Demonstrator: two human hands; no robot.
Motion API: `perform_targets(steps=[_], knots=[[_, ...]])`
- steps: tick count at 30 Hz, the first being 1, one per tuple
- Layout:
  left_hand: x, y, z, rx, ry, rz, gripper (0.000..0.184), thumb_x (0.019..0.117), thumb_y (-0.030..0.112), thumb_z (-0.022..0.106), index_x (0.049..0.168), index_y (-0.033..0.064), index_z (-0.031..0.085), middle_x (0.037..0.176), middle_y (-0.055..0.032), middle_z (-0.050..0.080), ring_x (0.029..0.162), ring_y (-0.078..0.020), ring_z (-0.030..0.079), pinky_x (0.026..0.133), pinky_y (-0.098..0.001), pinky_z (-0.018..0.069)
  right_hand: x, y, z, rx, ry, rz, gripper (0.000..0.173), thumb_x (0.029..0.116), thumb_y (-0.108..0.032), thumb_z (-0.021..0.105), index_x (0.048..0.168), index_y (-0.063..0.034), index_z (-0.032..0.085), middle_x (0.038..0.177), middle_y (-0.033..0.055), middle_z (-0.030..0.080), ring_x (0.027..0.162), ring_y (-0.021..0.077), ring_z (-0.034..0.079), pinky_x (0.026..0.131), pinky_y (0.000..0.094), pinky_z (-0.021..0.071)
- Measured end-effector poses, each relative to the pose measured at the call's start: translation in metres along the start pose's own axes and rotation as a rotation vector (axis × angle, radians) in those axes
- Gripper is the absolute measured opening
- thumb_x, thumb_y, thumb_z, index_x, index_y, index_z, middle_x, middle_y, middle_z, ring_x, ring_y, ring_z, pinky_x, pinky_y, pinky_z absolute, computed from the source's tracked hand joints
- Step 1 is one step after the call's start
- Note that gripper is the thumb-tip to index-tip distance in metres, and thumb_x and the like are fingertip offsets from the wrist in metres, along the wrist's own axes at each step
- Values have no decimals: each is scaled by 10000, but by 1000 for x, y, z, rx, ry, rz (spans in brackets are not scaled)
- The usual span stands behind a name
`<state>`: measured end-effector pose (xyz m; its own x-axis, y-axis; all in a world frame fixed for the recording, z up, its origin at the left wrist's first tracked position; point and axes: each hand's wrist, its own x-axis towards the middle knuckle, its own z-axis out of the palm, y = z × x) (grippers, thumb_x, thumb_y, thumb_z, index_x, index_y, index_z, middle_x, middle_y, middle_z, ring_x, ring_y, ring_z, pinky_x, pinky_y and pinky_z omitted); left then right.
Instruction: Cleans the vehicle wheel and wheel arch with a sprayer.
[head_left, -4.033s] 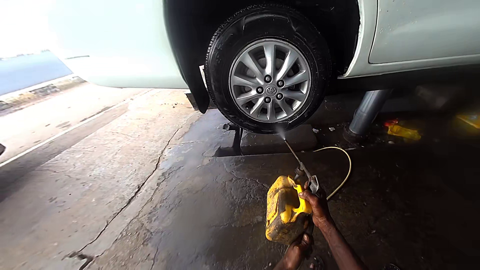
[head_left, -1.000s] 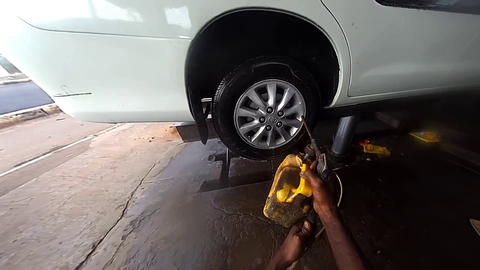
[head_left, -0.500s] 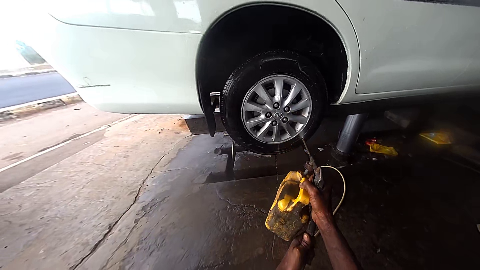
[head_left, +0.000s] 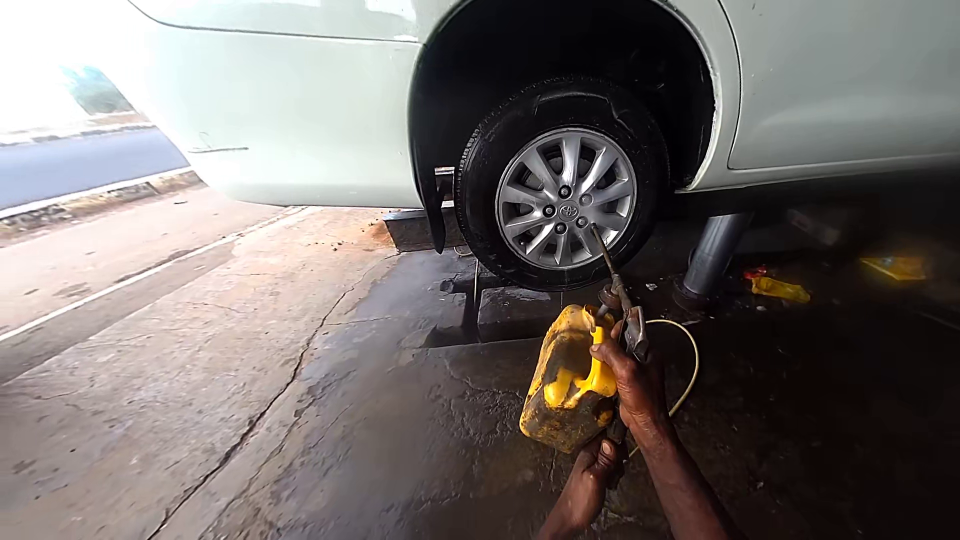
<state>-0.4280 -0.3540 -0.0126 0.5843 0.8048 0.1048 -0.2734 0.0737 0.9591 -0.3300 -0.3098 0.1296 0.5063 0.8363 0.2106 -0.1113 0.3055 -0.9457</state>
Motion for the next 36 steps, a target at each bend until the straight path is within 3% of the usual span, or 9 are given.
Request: perform_targets(steps=[12,16,28,32,36], knots=[[-6,6,-4,-15,83,82,521,995,652,471,972,144,590,700,120,531,634,13,518,642,-186,477,-7,-10,20,16,-120,-43,231,691,-128,773,875,-130,633,720,13,597,611,111,570,495,260,457],[-10,4,-6,-41,102,77,463,1029,587,454,956,147,579,685,118,527,620,9,514,639,-188,473,-8,-8,26,-4,-145,-14,209,695,-135,766,858,-136,635,708,11,592,600,109,559,489,261,445],[-21,-11,-8,-108,130,25,478,1038,575,430,940,132,582,679,93,536,607,-12,521,611,-206,478,-6,14,33,-42,-136,51,190,702,-129,778,781,-112,606,655,30,562,573,140,541,493,298,438],[-20,-12,-6,-74,179,56,481,1042,577,424,942,136,590,687,113,537,620,11,513,627,-191,474,-5,13,31,-2,-219,42,201,670,-119,776,792,-93,618,677,46,595,607,154,586,534,310,493],[-16,-11,-8,-40,297,30,410,1072,457,392,956,118,591,700,112,536,642,12,512,655,-192,475,2,12,34,49,-357,68,196,672,-106,762,824,-87,639,707,46,621,644,141,615,573,288,523]])
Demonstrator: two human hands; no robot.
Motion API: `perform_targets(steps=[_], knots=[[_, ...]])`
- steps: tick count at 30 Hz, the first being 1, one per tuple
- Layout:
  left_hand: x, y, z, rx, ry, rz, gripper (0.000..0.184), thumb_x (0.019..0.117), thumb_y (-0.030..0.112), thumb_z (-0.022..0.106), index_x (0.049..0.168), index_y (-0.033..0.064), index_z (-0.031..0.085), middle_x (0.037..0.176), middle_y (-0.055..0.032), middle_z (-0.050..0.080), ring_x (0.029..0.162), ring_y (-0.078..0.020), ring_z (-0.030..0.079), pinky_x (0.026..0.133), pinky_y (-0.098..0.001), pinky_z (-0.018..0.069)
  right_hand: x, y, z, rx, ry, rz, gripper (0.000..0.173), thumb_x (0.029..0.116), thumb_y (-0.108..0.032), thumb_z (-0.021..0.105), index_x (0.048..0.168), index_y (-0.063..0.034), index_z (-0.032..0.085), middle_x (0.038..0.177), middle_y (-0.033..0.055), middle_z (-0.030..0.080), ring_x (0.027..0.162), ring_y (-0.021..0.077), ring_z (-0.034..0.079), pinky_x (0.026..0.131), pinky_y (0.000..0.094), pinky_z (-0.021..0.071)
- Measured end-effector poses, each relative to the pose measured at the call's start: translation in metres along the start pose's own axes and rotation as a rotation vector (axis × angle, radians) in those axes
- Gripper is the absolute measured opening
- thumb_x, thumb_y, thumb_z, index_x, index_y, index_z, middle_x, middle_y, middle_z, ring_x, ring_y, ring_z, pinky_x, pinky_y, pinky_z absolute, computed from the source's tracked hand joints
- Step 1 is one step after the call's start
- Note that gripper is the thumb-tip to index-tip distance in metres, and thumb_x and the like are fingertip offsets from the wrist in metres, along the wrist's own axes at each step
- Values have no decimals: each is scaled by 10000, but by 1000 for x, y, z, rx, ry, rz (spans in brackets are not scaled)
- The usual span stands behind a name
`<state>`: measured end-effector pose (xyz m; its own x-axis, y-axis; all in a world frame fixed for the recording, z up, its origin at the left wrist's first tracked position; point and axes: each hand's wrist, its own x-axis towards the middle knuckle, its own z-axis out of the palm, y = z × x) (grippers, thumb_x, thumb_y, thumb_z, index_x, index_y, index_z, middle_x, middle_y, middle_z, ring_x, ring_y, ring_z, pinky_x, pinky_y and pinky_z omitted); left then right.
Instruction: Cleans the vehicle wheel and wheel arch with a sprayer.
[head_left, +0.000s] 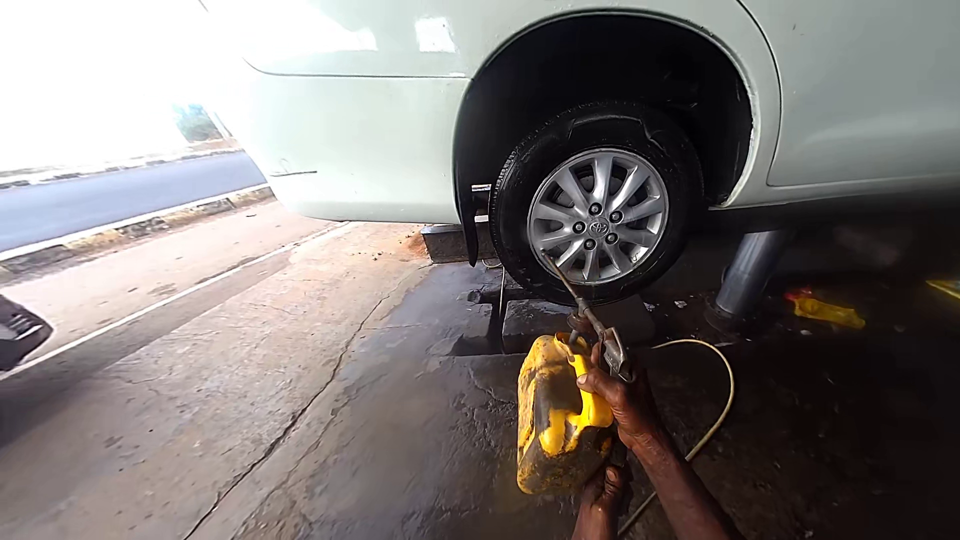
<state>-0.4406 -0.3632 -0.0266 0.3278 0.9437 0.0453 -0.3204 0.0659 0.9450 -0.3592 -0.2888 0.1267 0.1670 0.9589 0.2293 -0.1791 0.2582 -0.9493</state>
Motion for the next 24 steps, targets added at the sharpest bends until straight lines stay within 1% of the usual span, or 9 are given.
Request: perform_targets(steps=[2,5,8,9,11,15,20,22,24], knots=[[5,1,-3,17,53,11,423,1065,488,412,925,133,594,685,118,521,629,15,500,637,-188,465,7,4,2,43,-59,33,219,680,-111,762,863,-79,646,730,57,629,660,150,624,594,299,537],[16,5,-10,30,130,45,410,1046,496,455,937,130,604,689,121,523,629,18,501,637,-184,467,22,12,8,97,-146,62,267,688,-124,769,925,-82,654,767,53,642,692,147,638,621,296,550],[32,12,-17,31,197,78,447,1013,553,506,944,125,613,686,118,531,618,16,504,625,-179,467,41,12,19,141,-193,53,244,683,-112,773,890,-91,644,750,41,624,674,128,616,599,275,531],[40,15,-20,41,212,86,482,994,595,519,944,126,620,683,115,535,610,12,504,615,-182,467,50,11,22,144,-203,43,243,678,-118,769,886,-100,644,749,33,620,670,119,610,589,268,524],[58,21,-27,70,232,96,548,949,675,540,946,133,620,683,113,522,597,7,491,590,-184,455,68,8,26,157,-220,36,252,690,-141,763,917,-113,655,755,29,618,656,113,599,568,265,507],[97,35,-32,60,262,142,462,997,586,520,943,136,607,660,110,495,578,5,477,571,-180,439,107,3,29,205,-272,20,201,714,-138,746,893,-128,656,714,30,603,596,109,575,508,261,474],[142,46,-30,67,292,179,495,971,634,545,955,144,606,635,112,475,550,5,457,547,-178,420,157,-2,25,240,-327,23,211,714,-149,743,907,-137,659,734,24,613,607,103,584,509,258,477],[156,41,-26,46,316,186,503,971,637,543,957,138,607,636,110,471,544,7,445,535,-177,407,172,1,22,245,-364,49,239,724,-141,739,943,-132,646,752,32,614,619,110,587,517,257,483],[167,35,-20,17,342,182,498,973,625,543,960,131,605,644,111,489,552,9,463,543,-176,423,185,6,18,227,-392,75,229,716,-139,739,923,-123,643,733,37,608,616,119,588,519,264,481]])
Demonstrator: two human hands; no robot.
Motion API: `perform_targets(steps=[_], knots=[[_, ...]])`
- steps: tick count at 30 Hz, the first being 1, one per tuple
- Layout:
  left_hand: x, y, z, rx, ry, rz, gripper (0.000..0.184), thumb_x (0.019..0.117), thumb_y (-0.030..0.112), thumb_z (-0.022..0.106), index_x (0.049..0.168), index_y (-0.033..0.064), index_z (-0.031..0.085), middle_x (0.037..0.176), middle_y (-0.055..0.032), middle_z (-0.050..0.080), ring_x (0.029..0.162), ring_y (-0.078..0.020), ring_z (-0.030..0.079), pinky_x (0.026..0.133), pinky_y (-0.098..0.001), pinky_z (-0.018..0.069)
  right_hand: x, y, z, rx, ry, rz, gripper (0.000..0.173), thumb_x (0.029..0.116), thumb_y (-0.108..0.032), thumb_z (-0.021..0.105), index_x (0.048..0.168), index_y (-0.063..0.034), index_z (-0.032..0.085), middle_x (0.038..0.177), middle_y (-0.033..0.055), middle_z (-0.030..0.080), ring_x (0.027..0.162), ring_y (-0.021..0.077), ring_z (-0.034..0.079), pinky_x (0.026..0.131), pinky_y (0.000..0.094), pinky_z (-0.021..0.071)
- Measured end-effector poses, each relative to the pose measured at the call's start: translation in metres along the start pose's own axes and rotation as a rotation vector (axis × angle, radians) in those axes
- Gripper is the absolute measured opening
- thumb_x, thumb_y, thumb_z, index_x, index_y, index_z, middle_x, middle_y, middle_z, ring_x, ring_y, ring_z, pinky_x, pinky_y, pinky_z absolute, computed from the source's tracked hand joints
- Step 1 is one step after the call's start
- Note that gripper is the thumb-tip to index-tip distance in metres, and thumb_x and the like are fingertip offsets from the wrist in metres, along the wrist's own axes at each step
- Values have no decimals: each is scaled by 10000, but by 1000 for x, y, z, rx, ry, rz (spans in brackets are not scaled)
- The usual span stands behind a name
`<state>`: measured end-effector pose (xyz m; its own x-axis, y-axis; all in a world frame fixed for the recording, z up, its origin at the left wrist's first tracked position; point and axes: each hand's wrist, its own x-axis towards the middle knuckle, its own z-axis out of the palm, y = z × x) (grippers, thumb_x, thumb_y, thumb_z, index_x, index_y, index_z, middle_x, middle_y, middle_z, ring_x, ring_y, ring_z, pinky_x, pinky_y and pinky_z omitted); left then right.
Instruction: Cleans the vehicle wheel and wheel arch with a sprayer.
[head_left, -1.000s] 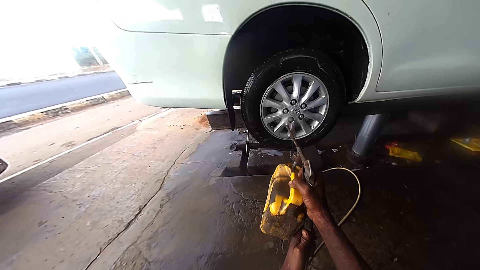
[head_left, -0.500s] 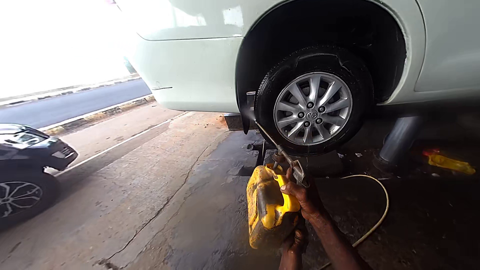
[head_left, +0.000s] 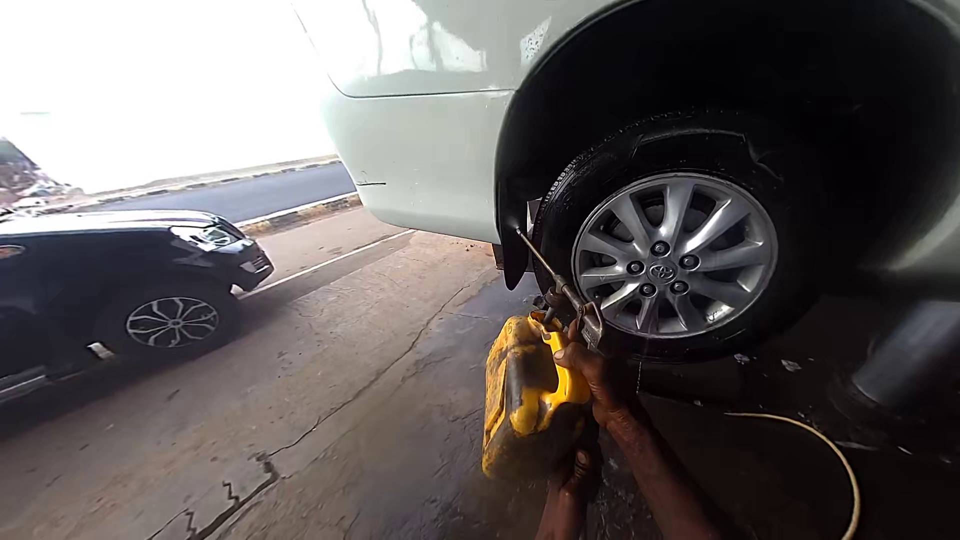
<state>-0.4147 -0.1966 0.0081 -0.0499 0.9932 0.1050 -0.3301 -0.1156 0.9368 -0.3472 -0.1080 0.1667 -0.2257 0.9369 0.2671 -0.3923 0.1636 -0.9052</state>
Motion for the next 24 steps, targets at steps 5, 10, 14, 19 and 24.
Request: perform_targets(steps=[5,10,14,19,24], knots=[[4,-22,12,-31,34,-46,505,955,648,558,953,145,596,667,115,493,566,12,455,542,-176,413,11,19,-20,-36,-9,83,266,694,-123,759,935,-98,650,755,49,618,663,136,605,569,285,509],[-5,-38,0,-80,18,-110,481,963,628,562,958,148,595,673,113,516,576,12,481,561,-175,440,10,45,-21,-85,4,124,247,694,-122,757,901,-95,624,746,55,596,649,152,589,556,297,497],[-11,-44,-17,-106,-27,-161,507,936,662,577,938,155,594,663,108,521,568,6,487,560,-180,446,7,64,-14,-86,48,158,211,689,-96,760,846,-72,621,701,63,605,636,156,603,570,307,511],[-14,-31,-32,-110,-51,-203,464,962,608,581,924,146,601,690,103,555,576,10,509,549,-170,441,7,73,-3,-49,111,158,185,700,-88,745,829,-63,615,721,57,625,674,152,627,618,304,536],[17,-20,-33,-62,-125,-111,444,978,611,552,929,171,587,677,111,530,589,1,502,578,-197,456,24,41,-2,-29,87,58,234,687,-107,760,881,-59,639,735,51,637,688,146,643,632,297,554]])
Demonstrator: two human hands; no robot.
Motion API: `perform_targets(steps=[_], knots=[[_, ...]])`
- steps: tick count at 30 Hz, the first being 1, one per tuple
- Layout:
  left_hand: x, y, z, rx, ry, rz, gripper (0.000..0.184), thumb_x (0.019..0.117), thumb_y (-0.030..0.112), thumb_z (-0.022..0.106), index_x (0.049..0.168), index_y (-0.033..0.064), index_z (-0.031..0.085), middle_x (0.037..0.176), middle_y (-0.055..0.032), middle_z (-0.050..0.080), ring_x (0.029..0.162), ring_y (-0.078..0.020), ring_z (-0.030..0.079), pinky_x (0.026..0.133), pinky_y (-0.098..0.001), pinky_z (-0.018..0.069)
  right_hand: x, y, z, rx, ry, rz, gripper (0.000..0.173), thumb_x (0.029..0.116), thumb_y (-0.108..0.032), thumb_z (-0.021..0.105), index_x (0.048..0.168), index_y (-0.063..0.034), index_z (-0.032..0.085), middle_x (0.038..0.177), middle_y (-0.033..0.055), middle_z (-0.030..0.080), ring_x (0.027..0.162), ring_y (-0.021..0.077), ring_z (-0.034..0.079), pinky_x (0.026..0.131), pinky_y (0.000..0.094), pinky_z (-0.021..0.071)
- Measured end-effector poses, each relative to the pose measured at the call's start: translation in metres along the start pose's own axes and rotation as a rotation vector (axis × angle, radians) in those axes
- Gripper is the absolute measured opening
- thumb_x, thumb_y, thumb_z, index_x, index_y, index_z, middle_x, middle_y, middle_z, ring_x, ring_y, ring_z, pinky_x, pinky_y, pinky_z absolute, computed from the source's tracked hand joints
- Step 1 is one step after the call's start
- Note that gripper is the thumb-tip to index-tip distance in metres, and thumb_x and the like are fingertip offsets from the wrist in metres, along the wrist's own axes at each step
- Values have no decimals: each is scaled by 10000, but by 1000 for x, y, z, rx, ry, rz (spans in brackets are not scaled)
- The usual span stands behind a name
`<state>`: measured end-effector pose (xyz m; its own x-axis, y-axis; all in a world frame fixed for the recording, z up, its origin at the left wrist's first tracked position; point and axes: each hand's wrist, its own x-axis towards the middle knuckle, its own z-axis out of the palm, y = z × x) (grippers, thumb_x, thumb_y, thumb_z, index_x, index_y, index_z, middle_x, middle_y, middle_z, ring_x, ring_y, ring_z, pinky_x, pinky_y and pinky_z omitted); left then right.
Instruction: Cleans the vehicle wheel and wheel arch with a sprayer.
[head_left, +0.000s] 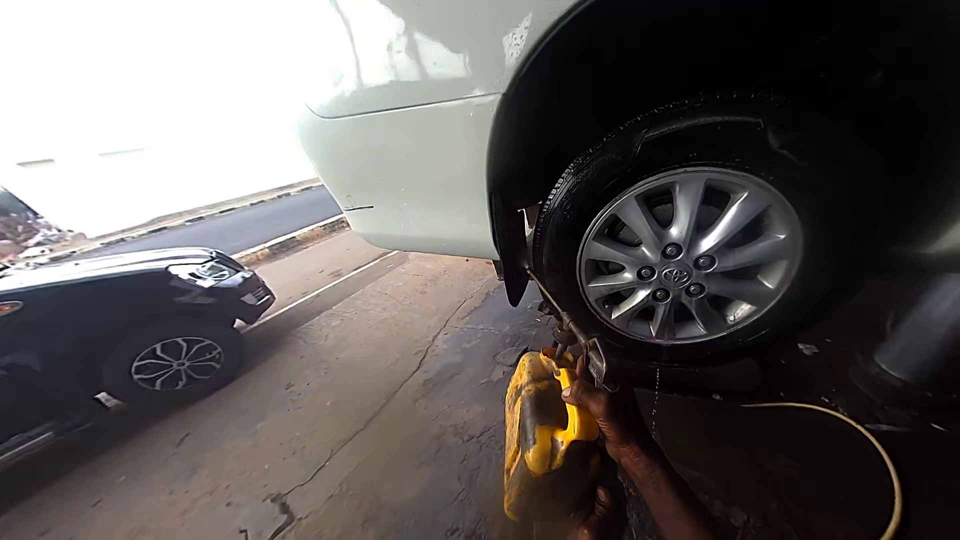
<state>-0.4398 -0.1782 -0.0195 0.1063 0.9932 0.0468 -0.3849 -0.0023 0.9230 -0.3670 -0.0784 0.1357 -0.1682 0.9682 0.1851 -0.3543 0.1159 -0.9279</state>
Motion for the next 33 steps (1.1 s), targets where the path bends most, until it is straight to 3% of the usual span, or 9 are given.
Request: perform_targets(steps=[8,14,20,23,26,29,33], knots=[[99,49,61,-17,2,200,485,938,633,602,930,149,607,654,93,496,538,2,464,512,-172,422,70,-88,-30,-64,-181,-153,173,742,-172,734,889,-138,649,711,25,625,581,107,579,491,270,456],[162,55,128,-78,146,330,457,903,599,679,878,148,612,602,103,485,491,12,453,474,-158,403,116,-141,-72,0,-341,-165,126,778,-129,709,881,-129,638,700,28,624,567,90,575,487,238,453],[209,67,187,-67,184,452,365,959,510,649,872,157,618,603,127,459,472,37,410,444,-138,365,147,-198,-112,45,-432,-194,75,796,-116,684,848,-122,630,672,14,616,545,60,573,468,203,462],[226,78,211,-61,175,472,328,962,478,657,867,166,620,598,128,473,465,40,418,439,-135,367,161,-225,-128,83,-430,-219,71,789,-92,677,826,-120,624,682,-6,616,593,48,588,527,202,488],[239,92,232,-7,142,463,297,1007,437,586,895,163,616,602,138,457,466,47,400,436,-126,356,169,-248,-142,85,-430,-351,98,811,-62,626,861,-140,596,712,-41,603,626,12,593,557,158,504],[247,114,254,36,86,459,276,1033,388,529,891,158,581,593,118,399,467,25,363,439,-145,336,175,-268,-155,100,-414,-345,42,835,-90,629,856,-127,631,676,-21,613,583,29,595,525,168,502],[261,123,270,109,107,440,269,1049,387,494,914,174,589,600,121,414,469,21,372,444,-154,349,186,-287,-168,104,-437,-342,2,835,-131,616,837,-132,616,675,-7,594,565,55,587,515,191,511]])
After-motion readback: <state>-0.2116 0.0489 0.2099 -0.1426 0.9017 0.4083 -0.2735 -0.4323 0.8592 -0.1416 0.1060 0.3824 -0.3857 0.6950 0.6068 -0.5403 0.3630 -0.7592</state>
